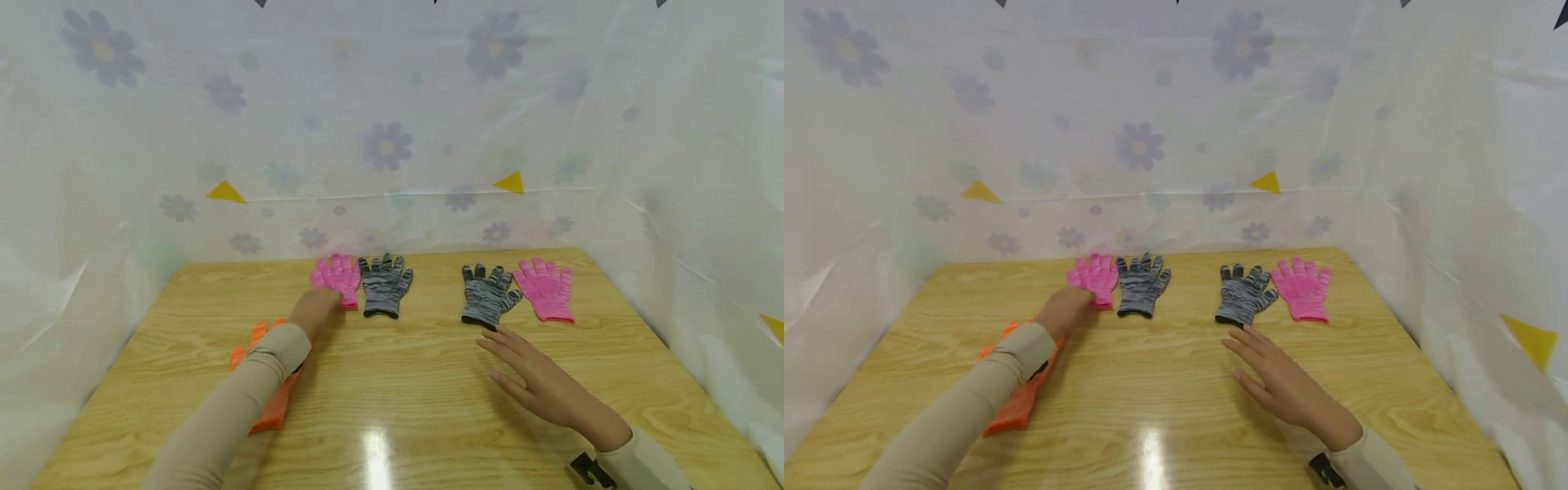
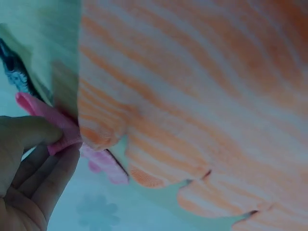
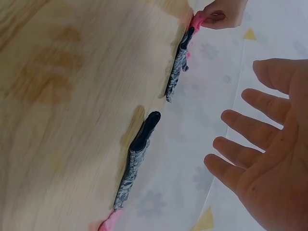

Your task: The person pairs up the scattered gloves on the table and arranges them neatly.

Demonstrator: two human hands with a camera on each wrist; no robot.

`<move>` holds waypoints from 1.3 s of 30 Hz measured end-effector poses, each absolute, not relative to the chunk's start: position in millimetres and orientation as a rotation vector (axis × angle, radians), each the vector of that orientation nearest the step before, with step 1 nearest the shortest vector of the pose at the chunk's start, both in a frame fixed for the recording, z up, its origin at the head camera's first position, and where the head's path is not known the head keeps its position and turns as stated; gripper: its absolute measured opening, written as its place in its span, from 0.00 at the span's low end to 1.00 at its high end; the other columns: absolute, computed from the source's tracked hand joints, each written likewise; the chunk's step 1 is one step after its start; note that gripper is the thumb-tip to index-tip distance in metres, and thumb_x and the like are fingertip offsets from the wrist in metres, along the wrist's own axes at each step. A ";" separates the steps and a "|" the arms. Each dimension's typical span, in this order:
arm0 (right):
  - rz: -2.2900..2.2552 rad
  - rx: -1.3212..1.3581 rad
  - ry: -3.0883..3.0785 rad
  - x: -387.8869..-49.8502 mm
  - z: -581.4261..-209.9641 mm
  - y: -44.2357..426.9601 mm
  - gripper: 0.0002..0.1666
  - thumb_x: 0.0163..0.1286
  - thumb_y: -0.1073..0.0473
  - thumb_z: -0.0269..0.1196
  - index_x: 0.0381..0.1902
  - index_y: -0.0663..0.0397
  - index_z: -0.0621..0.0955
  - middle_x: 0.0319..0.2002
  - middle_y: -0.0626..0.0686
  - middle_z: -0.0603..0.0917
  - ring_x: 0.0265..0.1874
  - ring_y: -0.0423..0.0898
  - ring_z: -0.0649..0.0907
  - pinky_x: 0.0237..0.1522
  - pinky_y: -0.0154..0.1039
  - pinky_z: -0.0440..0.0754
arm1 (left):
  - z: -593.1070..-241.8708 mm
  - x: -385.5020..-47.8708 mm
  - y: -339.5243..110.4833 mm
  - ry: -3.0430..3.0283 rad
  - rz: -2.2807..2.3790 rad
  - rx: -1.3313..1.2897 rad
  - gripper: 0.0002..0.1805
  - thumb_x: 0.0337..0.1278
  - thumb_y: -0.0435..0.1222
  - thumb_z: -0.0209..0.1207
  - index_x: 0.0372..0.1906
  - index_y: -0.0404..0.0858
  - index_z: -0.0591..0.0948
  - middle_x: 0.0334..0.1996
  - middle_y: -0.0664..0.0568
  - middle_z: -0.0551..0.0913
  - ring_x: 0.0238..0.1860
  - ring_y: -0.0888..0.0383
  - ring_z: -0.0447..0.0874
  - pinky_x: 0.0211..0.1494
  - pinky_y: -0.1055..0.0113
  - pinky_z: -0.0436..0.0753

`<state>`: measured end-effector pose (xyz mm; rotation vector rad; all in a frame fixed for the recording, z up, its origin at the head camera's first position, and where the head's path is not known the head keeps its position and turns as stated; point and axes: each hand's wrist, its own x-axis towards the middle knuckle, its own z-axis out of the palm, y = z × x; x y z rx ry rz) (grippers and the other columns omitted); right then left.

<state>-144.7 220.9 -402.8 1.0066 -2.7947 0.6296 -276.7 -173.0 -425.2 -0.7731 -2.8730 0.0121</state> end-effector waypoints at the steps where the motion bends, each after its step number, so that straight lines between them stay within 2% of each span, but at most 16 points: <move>1: 0.627 1.006 -2.793 -144.7 -402.3 220.8 0.33 0.72 0.54 0.58 0.72 0.42 0.63 0.71 0.53 0.63 0.70 0.60 0.62 0.62 0.58 0.68 | -422.4 -276.2 -173.2 -2.857 -0.001 -0.743 0.06 0.51 0.21 0.60 0.29 0.34 0.79 0.26 0.44 0.82 0.29 0.49 0.81 0.33 0.58 0.81; 7: 0.610 1.002 -2.781 -144.2 -400.6 220.6 0.34 0.71 0.55 0.59 0.72 0.43 0.64 0.71 0.53 0.64 0.70 0.58 0.62 0.62 0.59 0.68 | -401.6 -276.2 -174.1 -2.751 -0.148 -0.592 0.06 0.57 0.22 0.57 0.29 0.33 0.82 0.24 0.44 0.82 0.25 0.50 0.80 0.29 0.59 0.81; 9: 0.613 1.001 -2.779 -143.7 -401.2 220.8 0.33 0.71 0.55 0.59 0.72 0.42 0.64 0.71 0.53 0.64 0.70 0.57 0.62 0.61 0.59 0.68 | -394.7 -277.8 -176.6 -2.720 -0.217 -0.564 0.09 0.58 0.23 0.57 0.24 0.34 0.79 0.20 0.46 0.80 0.20 0.54 0.75 0.25 0.61 0.77; 12: 0.628 1.002 -2.774 -142.8 -402.5 221.5 0.33 0.71 0.55 0.59 0.72 0.42 0.64 0.71 0.54 0.64 0.69 0.59 0.63 0.61 0.60 0.68 | -384.9 -280.7 -182.5 -2.680 -0.318 -0.545 0.10 0.57 0.25 0.58 0.22 0.34 0.80 0.18 0.46 0.79 0.18 0.57 0.69 0.25 0.63 0.71; 14: 0.631 0.997 -2.773 -142.4 -403.4 222.2 0.33 0.71 0.54 0.58 0.72 0.42 0.64 0.70 0.54 0.64 0.69 0.59 0.63 0.61 0.60 0.68 | -376.8 -280.6 -186.3 -2.675 -0.396 -0.529 0.08 0.57 0.25 0.59 0.23 0.33 0.82 0.19 0.45 0.81 0.18 0.57 0.67 0.25 0.63 0.69; 17: 0.628 0.985 -2.773 -142.1 -404.5 222.8 0.33 0.72 0.53 0.58 0.72 0.41 0.64 0.71 0.53 0.64 0.70 0.56 0.62 0.61 0.59 0.68 | -364.4 -279.3 -191.6 -2.662 -0.470 -0.518 0.04 0.55 0.26 0.61 0.30 0.30 0.86 0.25 0.42 0.85 0.19 0.55 0.72 0.25 0.62 0.74; 20: 0.619 0.973 -2.776 -141.7 -405.4 223.2 0.32 0.72 0.53 0.58 0.72 0.41 0.64 0.71 0.52 0.64 0.71 0.53 0.61 0.61 0.58 0.67 | -352.8 -276.0 -196.0 -2.643 -0.511 -0.518 0.06 0.54 0.25 0.60 0.33 0.29 0.86 0.27 0.40 0.86 0.20 0.55 0.73 0.25 0.62 0.74; 27: 0.611 0.971 -2.771 -139.8 -406.1 223.7 0.30 0.72 0.53 0.58 0.70 0.46 0.67 0.70 0.52 0.65 0.70 0.54 0.63 0.61 0.55 0.68 | -333.3 -263.4 -200.8 -2.588 -0.583 -0.542 0.09 0.53 0.24 0.56 0.34 0.29 0.86 0.19 0.45 0.81 0.16 0.59 0.61 0.23 0.65 0.63; 29: 0.604 0.973 -2.762 -138.9 -406.2 223.6 0.31 0.71 0.54 0.58 0.70 0.45 0.66 0.70 0.52 0.65 0.70 0.53 0.63 0.63 0.52 0.68 | -328.8 -259.1 -200.3 -2.578 -0.586 -0.547 0.09 0.53 0.24 0.55 0.34 0.30 0.86 0.17 0.47 0.80 0.16 0.59 0.60 0.24 0.65 0.62; 31: 0.604 0.979 -2.749 -138.1 -406.4 223.7 0.31 0.71 0.54 0.58 0.71 0.43 0.66 0.70 0.52 0.66 0.70 0.54 0.63 0.66 0.44 0.66 | -325.2 -253.6 -198.9 -2.569 -0.591 -0.561 0.09 0.54 0.25 0.56 0.34 0.30 0.86 0.18 0.47 0.81 0.16 0.59 0.61 0.23 0.65 0.62; 34: 0.602 0.985 -2.738 -137.1 -406.8 223.9 0.32 0.71 0.55 0.59 0.71 0.41 0.65 0.70 0.51 0.66 0.69 0.56 0.64 0.69 0.32 0.59 | -322.4 -242.2 -194.5 -2.556 -0.577 -0.607 0.08 0.56 0.26 0.57 0.36 0.31 0.86 0.22 0.45 0.83 0.16 0.59 0.64 0.22 0.66 0.64; 36: 0.607 0.986 -2.735 -136.6 -406.6 223.8 0.32 0.71 0.55 0.59 0.71 0.41 0.65 0.70 0.51 0.66 0.69 0.57 0.64 0.69 0.29 0.56 | -323.3 -232.0 -190.1 -2.538 -0.555 -0.660 0.07 0.57 0.26 0.59 0.38 0.31 0.86 0.26 0.45 0.85 0.18 0.60 0.67 0.22 0.67 0.67; 39: 0.605 0.980 -2.733 -136.0 -406.3 223.9 0.32 0.71 0.55 0.59 0.71 0.41 0.65 0.69 0.51 0.66 0.69 0.55 0.64 0.69 0.30 0.57 | -329.3 -214.7 -181.7 -2.500 -0.502 -0.758 0.06 0.55 0.28 0.63 0.37 0.32 0.86 0.27 0.47 0.84 0.19 0.62 0.68 0.23 0.69 0.69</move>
